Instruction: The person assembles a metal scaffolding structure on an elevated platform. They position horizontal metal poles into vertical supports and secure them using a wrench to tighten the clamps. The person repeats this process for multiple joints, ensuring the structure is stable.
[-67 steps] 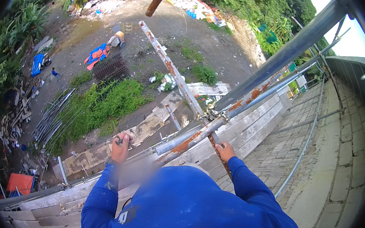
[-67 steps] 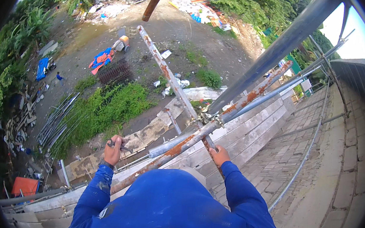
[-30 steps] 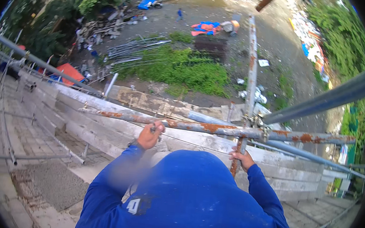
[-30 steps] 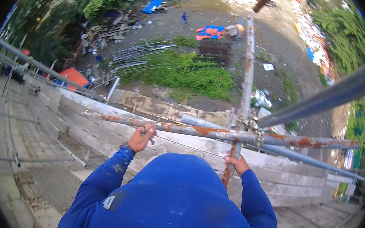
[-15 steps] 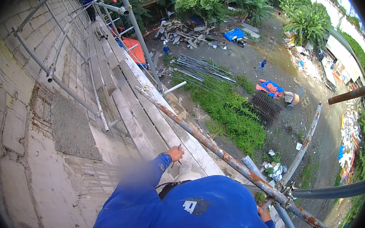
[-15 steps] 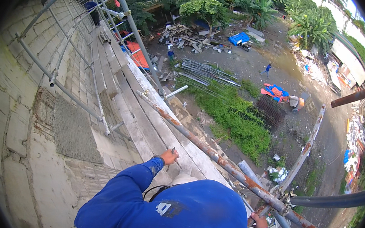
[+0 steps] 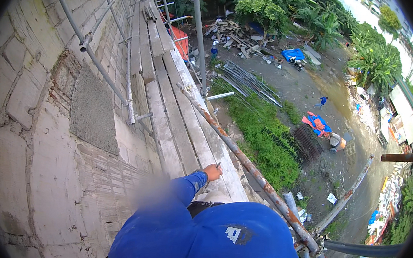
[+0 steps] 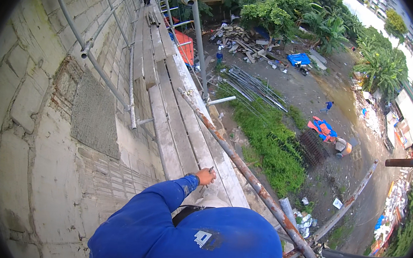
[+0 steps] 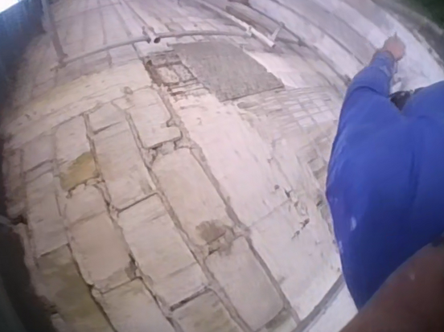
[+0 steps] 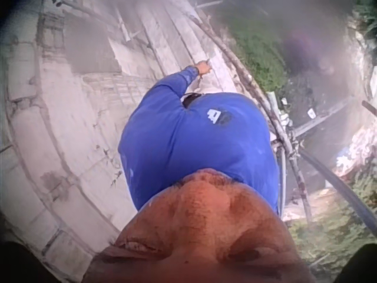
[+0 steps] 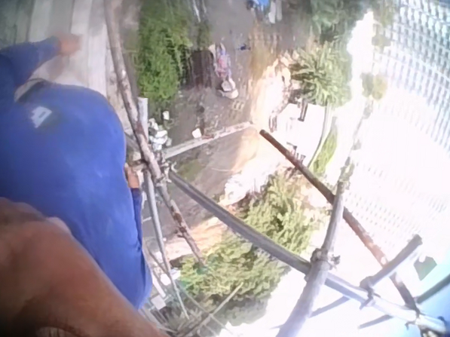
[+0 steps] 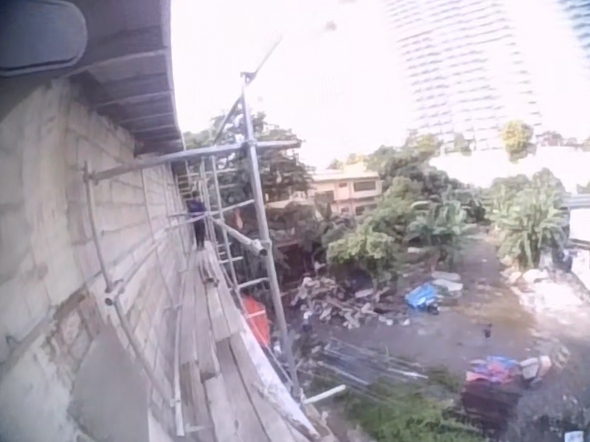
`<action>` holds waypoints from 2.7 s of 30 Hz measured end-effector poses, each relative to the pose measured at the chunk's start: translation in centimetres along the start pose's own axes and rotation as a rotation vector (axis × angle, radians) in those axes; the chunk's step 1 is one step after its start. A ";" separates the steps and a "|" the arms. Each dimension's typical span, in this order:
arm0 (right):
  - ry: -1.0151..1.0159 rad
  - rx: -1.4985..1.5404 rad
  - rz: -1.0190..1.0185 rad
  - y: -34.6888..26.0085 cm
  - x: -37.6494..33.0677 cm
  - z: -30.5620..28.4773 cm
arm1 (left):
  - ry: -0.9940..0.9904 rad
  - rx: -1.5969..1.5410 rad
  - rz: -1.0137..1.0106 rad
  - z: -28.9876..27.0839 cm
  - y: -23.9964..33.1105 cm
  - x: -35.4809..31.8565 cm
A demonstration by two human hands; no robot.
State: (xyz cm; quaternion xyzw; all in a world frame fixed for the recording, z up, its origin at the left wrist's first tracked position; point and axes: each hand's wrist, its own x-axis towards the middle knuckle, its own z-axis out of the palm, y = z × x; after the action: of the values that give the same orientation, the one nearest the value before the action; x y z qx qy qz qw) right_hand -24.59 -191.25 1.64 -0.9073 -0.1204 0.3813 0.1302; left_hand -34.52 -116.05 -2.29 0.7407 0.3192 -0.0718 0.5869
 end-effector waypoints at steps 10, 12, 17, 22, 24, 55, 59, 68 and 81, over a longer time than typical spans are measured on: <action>0.138 0.977 0.197 -10.3 -3.3 0.8 | 0.032 0.041 -0.062 -0.8 -1.9 -2.5; 0.214 0.987 0.142 -9.4 -2.7 2.9 | -0.058 0.235 -0.011 -1.0 -1.9 -3.0; 0.328 1.064 0.139 -13.7 -5.0 1.9 | 0.006 0.308 -0.002 0.6 -4.3 -0.2; 0.248 0.919 0.165 -14.8 -5.5 -0.7 | -0.085 -0.001 -0.009 1.6 -3.5 -0.5; 0.256 0.865 0.165 -12.7 -4.7 0.5 | -0.112 -0.096 -0.008 2.0 -4.2 -0.2; 0.768 0.784 0.510 -19.0 -5.5 5.8 | -1.044 1.111 0.677 10.3 22.5 16.3; 0.803 0.796 0.739 -24.6 -10.7 3.9 | -1.037 1.059 0.583 8.4 23.2 16.8; 0.889 0.673 0.949 -28.4 -10.6 4.5 | -0.940 1.000 0.421 1.3 21.6 20.7; 0.882 0.614 0.984 -28.6 -10.4 4.2 | -0.929 0.893 0.327 1.2 23.2 22.8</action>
State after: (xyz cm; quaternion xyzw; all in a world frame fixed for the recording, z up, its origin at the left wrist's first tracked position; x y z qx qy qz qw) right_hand -38.12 -167.10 15.04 -0.8482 0.4774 0.0110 0.2291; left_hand -3.36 -110.75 5.55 0.8437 -0.1439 -0.4188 0.3035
